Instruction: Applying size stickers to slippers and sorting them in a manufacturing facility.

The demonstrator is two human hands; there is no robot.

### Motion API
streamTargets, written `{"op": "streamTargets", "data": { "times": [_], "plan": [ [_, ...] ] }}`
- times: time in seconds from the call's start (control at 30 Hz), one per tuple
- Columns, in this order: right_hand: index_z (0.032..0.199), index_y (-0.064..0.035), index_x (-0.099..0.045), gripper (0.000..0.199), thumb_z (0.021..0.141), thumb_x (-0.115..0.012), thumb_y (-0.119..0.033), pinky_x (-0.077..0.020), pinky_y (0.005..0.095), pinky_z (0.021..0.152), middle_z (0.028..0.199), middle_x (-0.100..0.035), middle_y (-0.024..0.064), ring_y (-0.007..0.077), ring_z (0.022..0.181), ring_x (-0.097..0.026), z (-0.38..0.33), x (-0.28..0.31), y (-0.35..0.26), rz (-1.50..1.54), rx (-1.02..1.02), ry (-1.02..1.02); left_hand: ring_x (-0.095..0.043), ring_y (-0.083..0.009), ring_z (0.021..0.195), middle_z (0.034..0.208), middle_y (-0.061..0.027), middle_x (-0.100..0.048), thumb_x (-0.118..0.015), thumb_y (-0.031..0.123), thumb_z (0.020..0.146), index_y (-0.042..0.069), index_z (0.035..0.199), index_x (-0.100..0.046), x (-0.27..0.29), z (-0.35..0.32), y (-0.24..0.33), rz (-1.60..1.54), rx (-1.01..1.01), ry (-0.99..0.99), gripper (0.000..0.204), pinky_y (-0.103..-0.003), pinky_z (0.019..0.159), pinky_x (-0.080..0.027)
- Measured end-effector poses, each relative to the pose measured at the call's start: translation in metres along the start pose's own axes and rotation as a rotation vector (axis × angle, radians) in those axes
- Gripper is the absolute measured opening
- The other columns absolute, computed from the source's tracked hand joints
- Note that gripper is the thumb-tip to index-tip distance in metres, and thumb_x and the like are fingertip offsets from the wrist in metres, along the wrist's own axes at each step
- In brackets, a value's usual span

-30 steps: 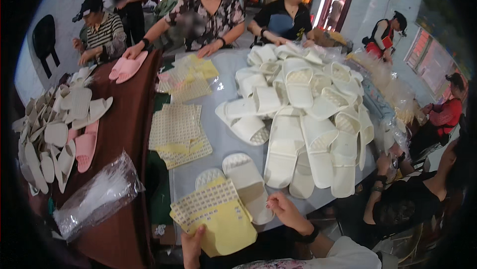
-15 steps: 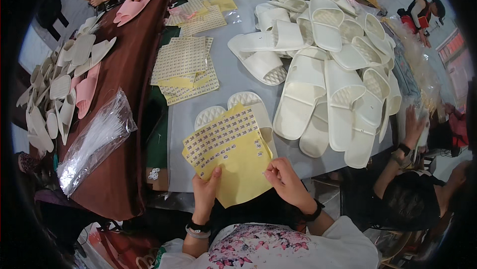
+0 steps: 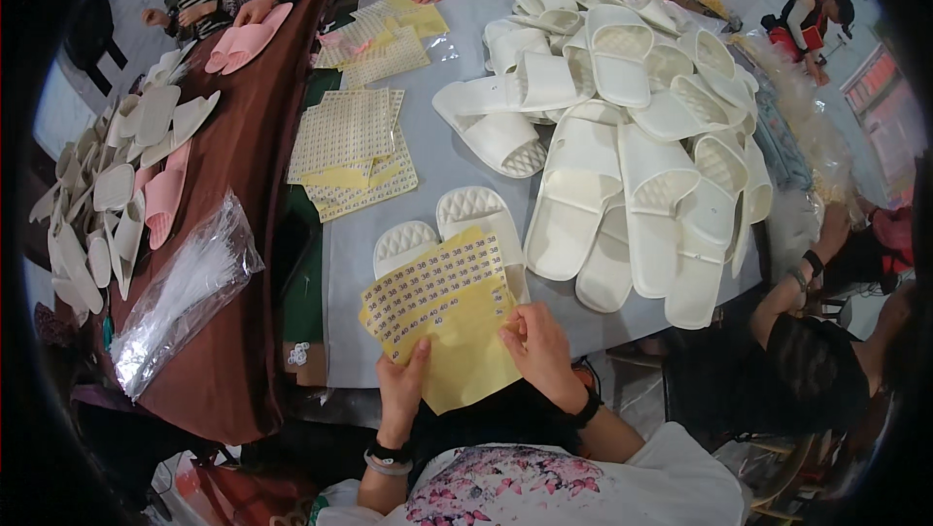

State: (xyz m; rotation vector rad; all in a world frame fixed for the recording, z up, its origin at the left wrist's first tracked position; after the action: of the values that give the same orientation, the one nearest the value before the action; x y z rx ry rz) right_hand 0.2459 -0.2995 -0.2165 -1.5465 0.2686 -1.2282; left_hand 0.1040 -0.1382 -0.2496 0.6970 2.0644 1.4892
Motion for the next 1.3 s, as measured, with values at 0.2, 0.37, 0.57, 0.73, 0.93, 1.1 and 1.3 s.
{"op": "streamTargets", "data": {
  "times": [0.2,0.37,0.57,0.73,0.93,1.1,1.3],
  "plan": [
    [0.097,-0.0024,-0.052,0.013,0.088,-0.055,-0.011,-0.0408,0.0221,0.063,0.081,-0.052,0.0049,0.0106,0.070,-0.048,-0.009,0.028,0.031,0.440,-0.359,-0.035,-0.056,-0.0117,0.088,0.103,-0.0068,-0.060,-0.061,0.011,0.086,-0.003,0.110,-0.055,0.073,-0.013,0.026,-0.136,-0.091,0.233,0.029,-0.025,0.077,-0.045],
    [0.106,-0.0009,-0.052,0.029,0.083,-0.062,-0.015,-0.0441,0.0353,0.075,0.106,-0.052,0.0149,0.0280,0.086,-0.054,0.000,0.043,0.004,-0.054,0.020,0.060,-0.058,-0.0143,0.091,0.105,-0.0087,-0.060,-0.059,0.013,0.088,-0.005,0.112,-0.053,0.132,-0.026,0.061,-0.202,-0.234,0.324,0.031,-0.026,0.080,-0.045],
    [0.124,-0.0082,-0.049,0.054,0.077,-0.067,-0.027,-0.0340,0.0524,0.094,0.140,-0.032,0.0171,0.0370,0.126,-0.034,-0.007,-0.008,-0.032,-0.449,0.273,-0.223,-0.057,-0.0104,0.086,0.100,-0.0064,-0.062,-0.061,0.013,0.086,-0.004,0.108,-0.057,0.106,-0.032,0.044,-0.118,-0.081,0.289,0.027,-0.024,0.074,-0.045],
    [0.114,-0.0075,-0.056,0.039,0.077,-0.066,-0.017,-0.0394,0.0442,0.089,0.129,-0.047,0.0154,0.0346,0.113,-0.047,0.002,0.008,-0.026,-0.180,0.188,-0.171,-0.057,-0.0085,0.080,0.094,-0.0039,-0.064,-0.063,0.013,0.085,-0.003,0.103,-0.060,0.059,-0.026,0.034,-0.108,-0.015,0.114,0.024,-0.022,0.069,-0.046],
    [0.091,-0.0083,-0.063,0.019,0.073,-0.070,-0.007,-0.0408,0.0372,0.075,0.089,-0.057,0.0083,0.0268,0.085,-0.055,0.003,0.034,-0.058,-0.068,0.289,0.100,-0.058,-0.0092,0.078,0.091,-0.0056,-0.064,-0.063,0.012,0.086,-0.005,0.102,-0.059,0.045,-0.024,0.020,0.019,0.043,0.081,0.024,-0.022,0.066,-0.047],
    [0.085,-0.0114,-0.063,0.015,0.072,-0.071,-0.013,-0.0385,0.0358,0.069,0.084,-0.053,0.0050,0.0239,0.079,-0.053,0.007,0.005,-0.060,-0.151,0.314,-0.025,-0.058,-0.0103,0.079,0.092,-0.0072,-0.064,-0.062,0.010,0.086,-0.006,0.102,-0.057,0.044,-0.023,0.015,0.053,0.075,0.071,0.023,-0.023,0.067,-0.048],
    [0.083,-0.0068,-0.059,0.014,0.074,-0.069,-0.011,-0.0389,0.0363,0.067,0.080,-0.050,0.0072,0.0258,0.076,-0.051,0.012,-0.012,-0.054,-0.195,0.335,-0.030,-0.058,-0.0100,0.079,0.093,-0.0069,-0.064,-0.062,0.010,0.086,-0.006,0.102,-0.057,0.044,-0.024,0.017,0.048,0.053,0.080,0.023,-0.023,0.068,-0.047]
  ]
}}
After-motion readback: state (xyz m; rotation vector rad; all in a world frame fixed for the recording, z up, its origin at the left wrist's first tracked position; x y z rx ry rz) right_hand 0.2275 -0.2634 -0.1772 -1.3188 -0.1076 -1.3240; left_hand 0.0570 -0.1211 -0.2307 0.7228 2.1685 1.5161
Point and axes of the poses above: each hand's wrist, its own z-axis towards the middle knuckle, its own x-axis out of the back of the hand, y = z × x, the point moved 7 cm from there along z, towards the middle knuckle
